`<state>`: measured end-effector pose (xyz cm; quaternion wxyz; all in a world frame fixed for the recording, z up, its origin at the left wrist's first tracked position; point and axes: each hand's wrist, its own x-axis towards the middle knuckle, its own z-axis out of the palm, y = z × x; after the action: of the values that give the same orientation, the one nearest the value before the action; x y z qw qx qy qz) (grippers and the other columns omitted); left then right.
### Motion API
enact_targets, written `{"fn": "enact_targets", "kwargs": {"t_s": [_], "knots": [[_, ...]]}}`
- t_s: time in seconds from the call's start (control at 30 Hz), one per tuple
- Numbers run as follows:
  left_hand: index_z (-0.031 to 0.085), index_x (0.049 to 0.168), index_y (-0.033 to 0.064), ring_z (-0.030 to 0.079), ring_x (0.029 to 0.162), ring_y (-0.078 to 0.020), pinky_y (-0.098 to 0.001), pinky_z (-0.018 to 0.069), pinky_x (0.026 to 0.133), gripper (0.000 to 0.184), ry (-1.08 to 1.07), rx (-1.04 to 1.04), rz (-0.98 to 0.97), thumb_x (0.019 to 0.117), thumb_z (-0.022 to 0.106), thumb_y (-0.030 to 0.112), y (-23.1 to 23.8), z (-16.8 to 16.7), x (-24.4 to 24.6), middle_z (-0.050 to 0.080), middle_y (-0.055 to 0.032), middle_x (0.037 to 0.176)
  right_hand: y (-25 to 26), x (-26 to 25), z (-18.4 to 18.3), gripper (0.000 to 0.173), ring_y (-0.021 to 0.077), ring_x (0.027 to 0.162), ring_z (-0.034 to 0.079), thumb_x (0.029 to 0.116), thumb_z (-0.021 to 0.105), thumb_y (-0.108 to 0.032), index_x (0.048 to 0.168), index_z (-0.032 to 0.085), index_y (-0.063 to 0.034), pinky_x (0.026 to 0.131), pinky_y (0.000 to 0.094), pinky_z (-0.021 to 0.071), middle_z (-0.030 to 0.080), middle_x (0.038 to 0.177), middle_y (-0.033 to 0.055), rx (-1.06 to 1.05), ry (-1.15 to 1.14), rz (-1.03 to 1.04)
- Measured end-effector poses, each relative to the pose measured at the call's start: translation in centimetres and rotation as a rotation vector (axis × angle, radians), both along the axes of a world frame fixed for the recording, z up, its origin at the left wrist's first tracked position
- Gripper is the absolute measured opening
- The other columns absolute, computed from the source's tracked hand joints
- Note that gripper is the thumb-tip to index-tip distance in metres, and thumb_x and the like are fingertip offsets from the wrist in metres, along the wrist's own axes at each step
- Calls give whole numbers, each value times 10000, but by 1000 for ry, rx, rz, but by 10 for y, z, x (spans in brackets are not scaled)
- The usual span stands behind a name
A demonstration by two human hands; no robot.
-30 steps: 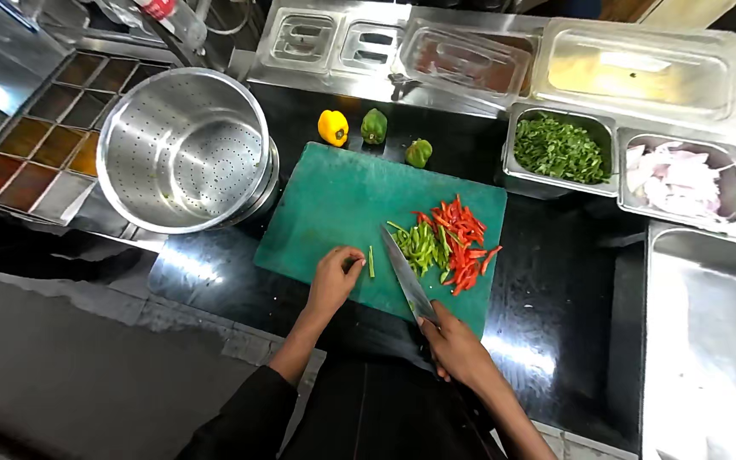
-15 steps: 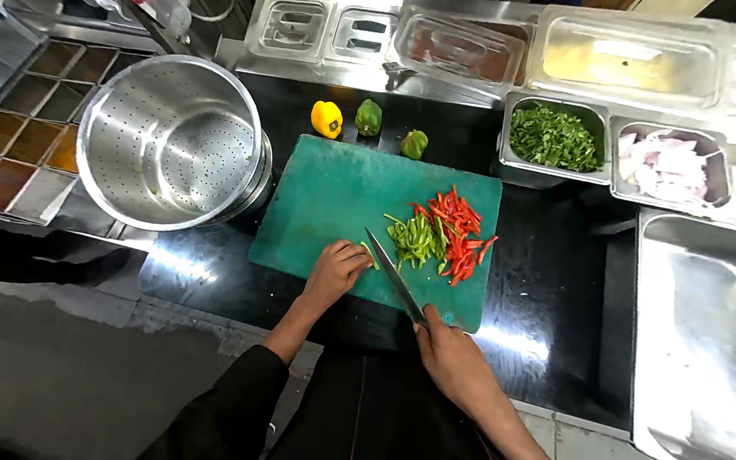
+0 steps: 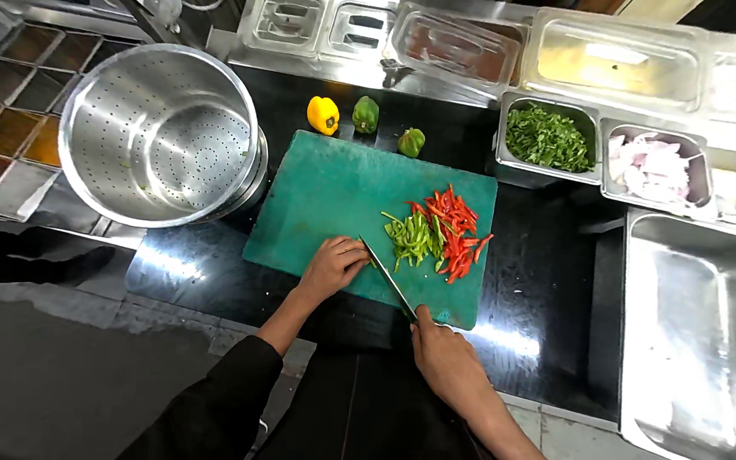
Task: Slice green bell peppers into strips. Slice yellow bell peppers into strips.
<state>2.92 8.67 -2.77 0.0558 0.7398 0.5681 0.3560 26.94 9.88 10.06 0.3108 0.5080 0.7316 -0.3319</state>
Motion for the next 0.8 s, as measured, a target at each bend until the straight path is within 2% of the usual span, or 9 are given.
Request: {"fn": "enact_targets", "kwargs": {"t_s": [0.17,0.27,0.43,0.63,0.8], "knots": [[783,960,104,677,1095,-237,-404,525,951,123,15,-7,6,946,687,179,0,-2,-1,747,-55,1082,-1,-2,0,381,399,1049,698,1129,312,-318,1423,444,-115,861,538,552,697,1081,200,-14,-20,10],[782,962,97,678,1105,-247,-429,522,972,132,5,-9,3,950,677,176,0,-3,0,750,-61,1085,-2,-4,-1,404,411,1047,701,1129,319,-294,1484,409,-124,858,549,556,702,1091,211,-26,-35,14],[785,951,103,674,1075,-222,-388,519,955,130,24,10,16,936,675,170,-1,-1,1,750,-44,1065,-4,-10,1,394,418,1031,709,1119,340,-213,1503,380,-140,831,544,567,703,1092,211,-63,-75,14],[785,937,115,672,1057,-191,-351,511,959,142,36,17,19,940,662,187,0,0,1,752,-21,1046,-2,-15,4,412,432,994,718,1093,363,-90,1504,375,-115,792,535,579,695,1094,232,-89,-106,-6],[787,934,111,666,1042,-186,-337,502,936,132,35,24,18,933,675,181,-1,-2,0,752,-27,1032,13,-31,-2,415,411,1002,718,1085,363,-61,1496,373,-115,799,517,578,692,1086,220,-92,-82,21]]}}
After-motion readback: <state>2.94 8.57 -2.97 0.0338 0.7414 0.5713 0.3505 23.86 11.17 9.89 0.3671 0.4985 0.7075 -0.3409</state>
